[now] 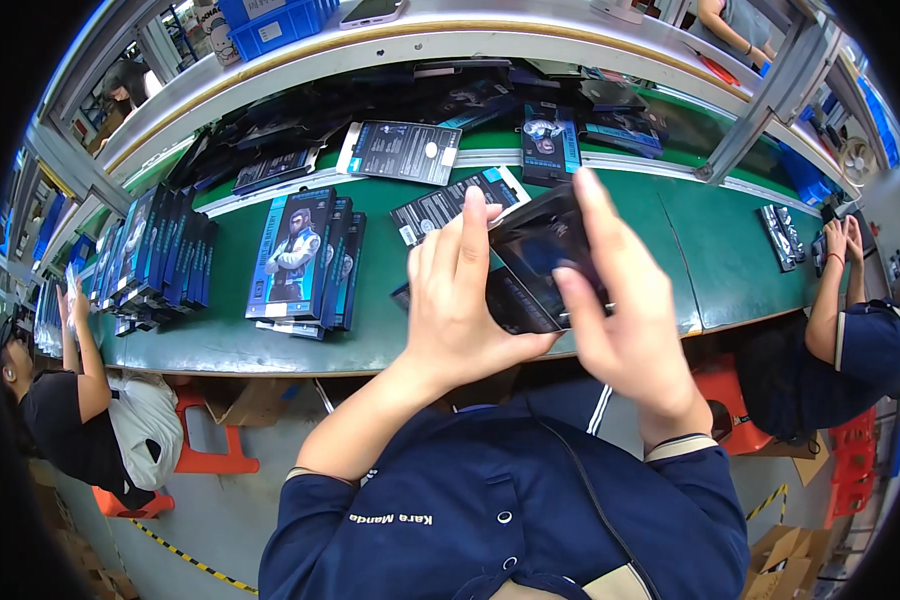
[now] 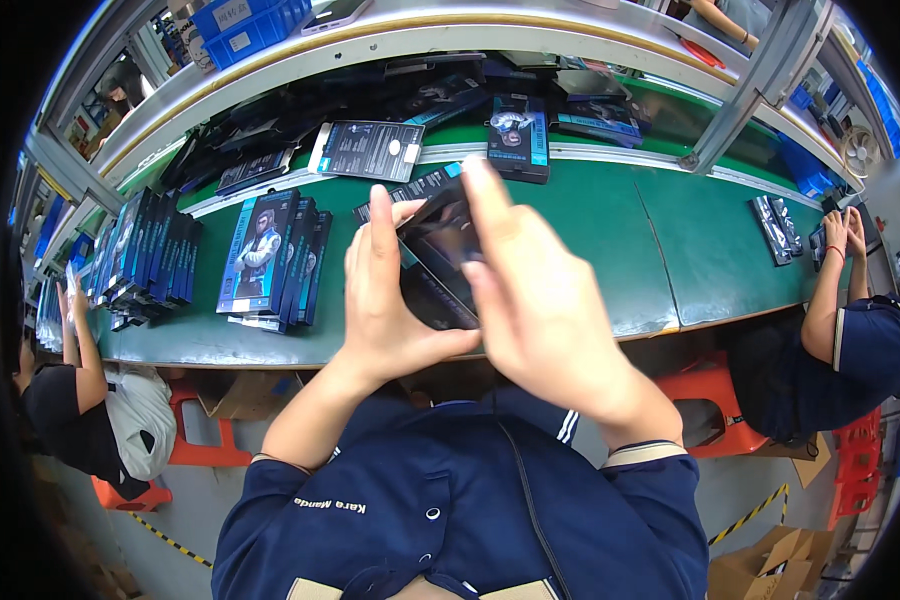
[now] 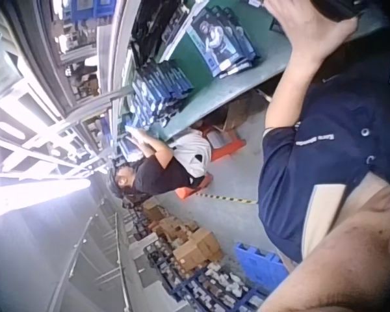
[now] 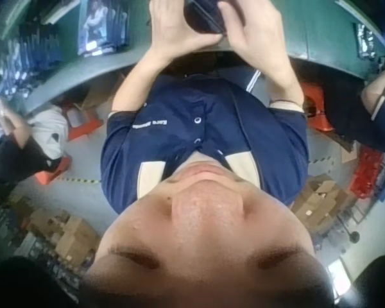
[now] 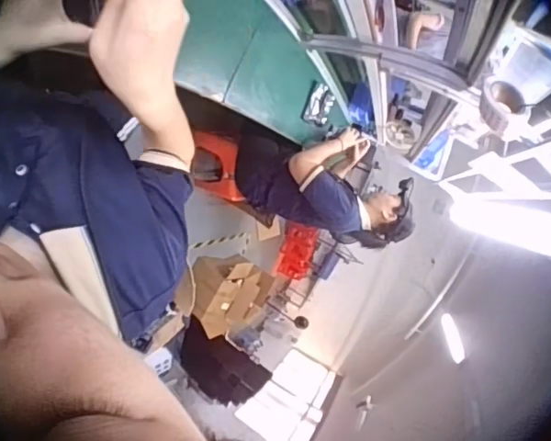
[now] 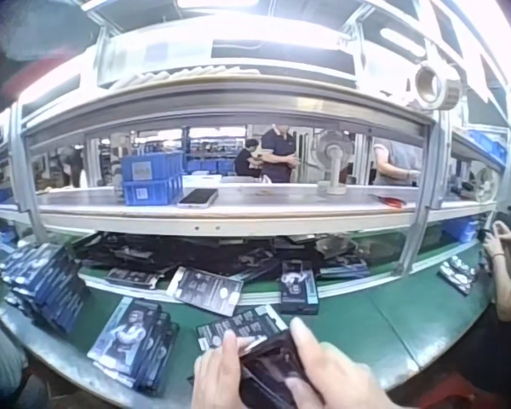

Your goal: Packaging power banks and electronic components into retail boxes on an assembly line.

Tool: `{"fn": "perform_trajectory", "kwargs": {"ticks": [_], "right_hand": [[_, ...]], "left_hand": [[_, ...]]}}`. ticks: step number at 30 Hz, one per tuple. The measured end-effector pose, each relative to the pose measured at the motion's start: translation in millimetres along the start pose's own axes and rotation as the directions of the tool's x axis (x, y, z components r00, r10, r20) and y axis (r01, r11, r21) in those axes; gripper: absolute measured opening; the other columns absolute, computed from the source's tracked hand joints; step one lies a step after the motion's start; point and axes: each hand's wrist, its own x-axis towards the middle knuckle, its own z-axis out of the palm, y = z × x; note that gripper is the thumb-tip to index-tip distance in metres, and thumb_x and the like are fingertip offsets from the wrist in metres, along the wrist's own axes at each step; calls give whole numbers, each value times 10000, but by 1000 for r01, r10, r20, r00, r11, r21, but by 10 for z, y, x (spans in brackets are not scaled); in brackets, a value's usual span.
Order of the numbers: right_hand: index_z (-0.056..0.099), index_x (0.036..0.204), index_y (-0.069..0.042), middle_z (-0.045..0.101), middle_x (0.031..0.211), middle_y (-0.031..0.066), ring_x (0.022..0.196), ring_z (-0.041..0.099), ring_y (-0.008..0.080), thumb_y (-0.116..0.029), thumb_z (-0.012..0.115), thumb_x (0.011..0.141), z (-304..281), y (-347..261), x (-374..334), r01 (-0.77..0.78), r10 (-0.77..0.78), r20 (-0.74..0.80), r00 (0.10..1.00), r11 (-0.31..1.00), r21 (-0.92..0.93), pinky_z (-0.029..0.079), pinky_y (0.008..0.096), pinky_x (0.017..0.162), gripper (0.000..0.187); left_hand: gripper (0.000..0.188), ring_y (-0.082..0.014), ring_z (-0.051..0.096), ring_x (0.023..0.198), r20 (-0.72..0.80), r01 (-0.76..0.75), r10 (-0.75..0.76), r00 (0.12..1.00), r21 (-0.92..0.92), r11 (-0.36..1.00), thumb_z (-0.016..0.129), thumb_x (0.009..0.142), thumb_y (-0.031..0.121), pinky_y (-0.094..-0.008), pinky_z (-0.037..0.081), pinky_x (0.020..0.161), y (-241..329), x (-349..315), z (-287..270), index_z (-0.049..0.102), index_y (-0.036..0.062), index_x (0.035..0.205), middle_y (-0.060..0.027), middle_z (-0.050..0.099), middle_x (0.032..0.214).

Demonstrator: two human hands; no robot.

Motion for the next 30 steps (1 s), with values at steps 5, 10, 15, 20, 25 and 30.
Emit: {"fn": "perform_trajectory", "kwargs": {"ticks": [5,10,15,20,25,30], "right_hand": [[662,1069,6,678,965,161,732,663,293,-33,804,772,143,133,34,359,-354,-285,891,933,-37,543,366,649,332],[719,993,-61,499,1426,213,1244,517,416,-107,605,935,243,311,50,9,-80,188,979,936,352,369,496,1097,135],[455,1386,30,620,1212,130,1117,605,184,-49,492,1013,773,90,-131,-186,523,-62,850,409,894,476,303,976,383],[620,961,25,688,1022,182,939,669,258,29,667,888,1073,252,-230,137,50,-504,862,934,329,534,328,812,87],[458,1028,-13,606,1010,148,903,638,180,80,634,908,1034,171,-188,96,329,-359,874,607,789,511,275,822,233],[428,1136,-58,608,1059,171,925,644,199,39,724,869,1234,510,-409,304,-49,-438,898,789,534,525,283,705,410]], "left_hand": [[1490,-369,520,1189,-109,139,-203,973,-424,895,967,525,369,-478,407,1023,-53,-201,313,-39,-21,1553,-245,460,1351],[1153,-308,512,1190,-177,229,-303,936,-346,910,994,494,434,-431,444,983,-179,-369,290,294,73,1336,-181,419,1304],[787,-223,578,1079,-136,218,-362,922,-590,777,948,654,273,-341,472,951,-165,-285,200,392,74,1174,-159,515,1244],[307,-152,590,1026,31,239,-548,836,-919,313,616,953,-26,-282,476,908,-48,-80,-73,396,73,1143,-129,618,1081],[185,-139,597,948,-87,230,-504,859,-814,534,609,954,-30,-250,475,832,-106,-128,-40,461,55,1027,-138,626,1054],[295,-178,621,971,-159,86,-326,932,-777,624,726,911,101,-293,497,866,-266,-324,-7,486,48,1075,-183,622,1118]]}}
